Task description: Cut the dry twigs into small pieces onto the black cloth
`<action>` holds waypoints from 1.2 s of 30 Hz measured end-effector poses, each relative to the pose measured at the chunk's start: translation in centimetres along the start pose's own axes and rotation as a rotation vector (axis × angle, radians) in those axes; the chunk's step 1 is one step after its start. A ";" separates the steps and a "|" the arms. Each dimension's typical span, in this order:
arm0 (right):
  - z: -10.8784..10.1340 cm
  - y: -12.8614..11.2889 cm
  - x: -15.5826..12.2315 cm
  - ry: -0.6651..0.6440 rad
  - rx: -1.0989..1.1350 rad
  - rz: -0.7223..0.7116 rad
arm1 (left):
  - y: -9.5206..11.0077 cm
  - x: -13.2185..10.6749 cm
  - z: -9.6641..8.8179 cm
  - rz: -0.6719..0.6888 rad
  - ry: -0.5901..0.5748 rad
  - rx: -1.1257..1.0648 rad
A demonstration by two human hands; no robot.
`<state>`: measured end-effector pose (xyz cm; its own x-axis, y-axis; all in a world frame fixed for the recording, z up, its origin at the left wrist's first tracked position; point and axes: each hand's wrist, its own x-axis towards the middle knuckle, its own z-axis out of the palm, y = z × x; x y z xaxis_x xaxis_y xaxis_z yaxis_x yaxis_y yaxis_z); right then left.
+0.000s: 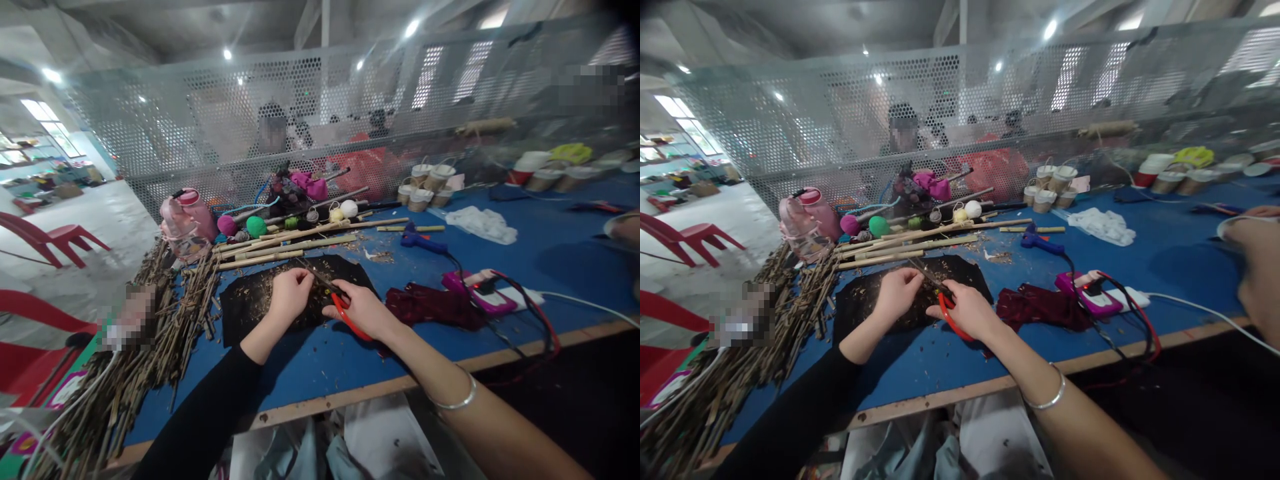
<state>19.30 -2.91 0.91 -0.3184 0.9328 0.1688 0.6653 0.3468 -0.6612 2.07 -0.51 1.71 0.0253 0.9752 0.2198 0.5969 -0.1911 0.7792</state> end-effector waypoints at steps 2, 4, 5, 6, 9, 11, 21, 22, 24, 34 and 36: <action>-1.2 0.0 0.1 -0.055 -0.030 0.055 | 0.3 0.3 -0.7 0.062 -0.013 0.258; -2.6 -0.1 0.2 -0.143 -0.013 0.077 | 0.6 0.5 -1.2 0.101 -0.031 0.445; -3.3 -0.1 0.2 -0.176 0.002 0.069 | 0.7 0.5 -1.3 0.119 -0.025 0.515; -4.0 -0.2 0.2 -0.200 0.017 0.055 | 0.8 0.4 -1.2 0.141 -0.013 0.573; -5.7 -0.4 0.3 -0.279 0.057 0.023 | 1.0 0.0 -0.4 0.230 -0.008 0.696; -6.3 -0.5 0.2 -0.346 0.092 0.034 | 1.1 -0.2 0.4 0.297 -0.032 0.750; -6.0 -0.5 0.3 -0.309 0.116 0.004 | 0.5 0.7 2.8 0.313 -0.046 0.784; -5.9 -0.4 0.3 -0.295 0.109 -0.006 | 0.4 0.7 2.7 0.313 -0.031 0.764; -5.7 -0.2 0.2 -0.268 0.091 -0.015 | 0.3 0.7 2.0 0.317 0.003 0.711; -2.6 -0.5 -0.1 -0.139 -0.078 0.012 | 0.2 0.1 -0.9 0.241 0.196 0.621; -2.1 -0.7 -0.1 -0.124 -0.093 -0.003 | 0.2 0.0 -0.7 0.244 0.186 0.624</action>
<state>20.24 -3.02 2.88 -0.3974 0.9146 0.0749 0.7223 0.3621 -0.5892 1.62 -0.66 2.25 0.1130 0.8667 0.4859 0.9423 -0.2486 0.2242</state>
